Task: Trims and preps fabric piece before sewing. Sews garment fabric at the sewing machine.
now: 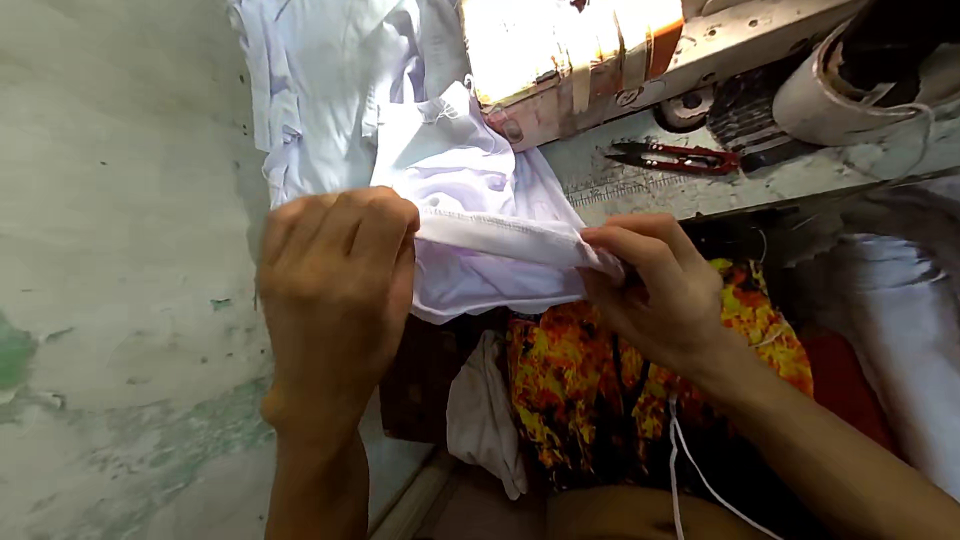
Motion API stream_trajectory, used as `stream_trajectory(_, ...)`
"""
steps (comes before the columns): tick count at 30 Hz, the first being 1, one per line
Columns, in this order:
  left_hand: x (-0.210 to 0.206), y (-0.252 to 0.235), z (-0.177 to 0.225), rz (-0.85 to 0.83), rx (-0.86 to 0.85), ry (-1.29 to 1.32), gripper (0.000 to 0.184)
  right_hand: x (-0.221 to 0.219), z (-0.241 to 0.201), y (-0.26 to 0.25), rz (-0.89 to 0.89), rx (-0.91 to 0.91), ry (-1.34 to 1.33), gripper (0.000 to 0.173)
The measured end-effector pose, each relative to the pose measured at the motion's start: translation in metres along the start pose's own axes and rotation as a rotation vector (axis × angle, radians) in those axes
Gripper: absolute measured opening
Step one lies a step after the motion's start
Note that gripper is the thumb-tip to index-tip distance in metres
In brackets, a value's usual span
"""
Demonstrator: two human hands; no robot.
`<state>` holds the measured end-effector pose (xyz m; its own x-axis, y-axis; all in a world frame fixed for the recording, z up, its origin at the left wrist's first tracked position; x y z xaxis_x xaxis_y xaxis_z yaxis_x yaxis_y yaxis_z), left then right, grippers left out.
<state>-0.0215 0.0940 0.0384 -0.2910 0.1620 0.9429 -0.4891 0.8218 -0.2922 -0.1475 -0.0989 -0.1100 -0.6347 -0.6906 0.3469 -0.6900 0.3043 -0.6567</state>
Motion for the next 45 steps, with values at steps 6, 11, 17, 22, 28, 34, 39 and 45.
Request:
stream_trajectory(6, -0.013, 0.015, 0.005, 0.091, 0.052, 0.198, 0.015, -0.001, 0.009, 0.015, 0.001, -0.026, 0.091, 0.019)
stream_trajectory(11, -0.015, 0.017, 0.017, 0.174, 0.061, 0.232, 0.013, -0.005, 0.002, 0.002, 0.02, 0.034, 0.114, 0.028)
stream_trajectory(17, -0.019, 0.025, 0.032, 0.236, 0.037, 0.28, 0.012, -0.016, -0.016, -0.026, 0.049, 0.179, 0.116, 0.025)
stream_trajectory(22, -0.015, 0.035, 0.024, 0.331, 0.052, 0.18, 0.007, -0.006, -0.003, -0.023, 0.049, 0.225, 0.072, 0.011)
stream_trajectory(28, -0.014, 0.044, 0.012, 0.359, 0.132, 0.131, 0.008, 0.004, 0.02, -0.008, 0.103, 0.172, 0.134, 0.01)
stream_trajectory(34, -0.015, 0.042, 0.013, 0.369, 0.141, 0.157, 0.007, 0.005, 0.027, -0.003, 0.092, 0.122, 0.165, 0.009)
stream_trajectory(39, -0.018, 0.041, 0.017, 0.35, 0.145, 0.16, 0.007, 0.002, 0.027, -0.006, 0.055, 0.09, 0.207, 0.009)
stream_trajectory(45, -0.023, 0.039, 0.026, 0.384, 0.163, 0.178, 0.006, -0.023, -0.016, -0.039, -0.06, 0.212, 0.155, 0.023)
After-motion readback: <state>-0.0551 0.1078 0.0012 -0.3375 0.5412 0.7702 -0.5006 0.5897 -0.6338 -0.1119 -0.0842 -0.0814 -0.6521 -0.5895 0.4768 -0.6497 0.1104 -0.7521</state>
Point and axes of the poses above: each hand's wrist, its own y-axis away from the middle knuckle, its own x-axis out of the back of the hand, z = x × y, the point moved 1 cm from there along -y, towards the middle knuckle, and after that the axes turned 1 degree about -y, right-handed, at the moved point
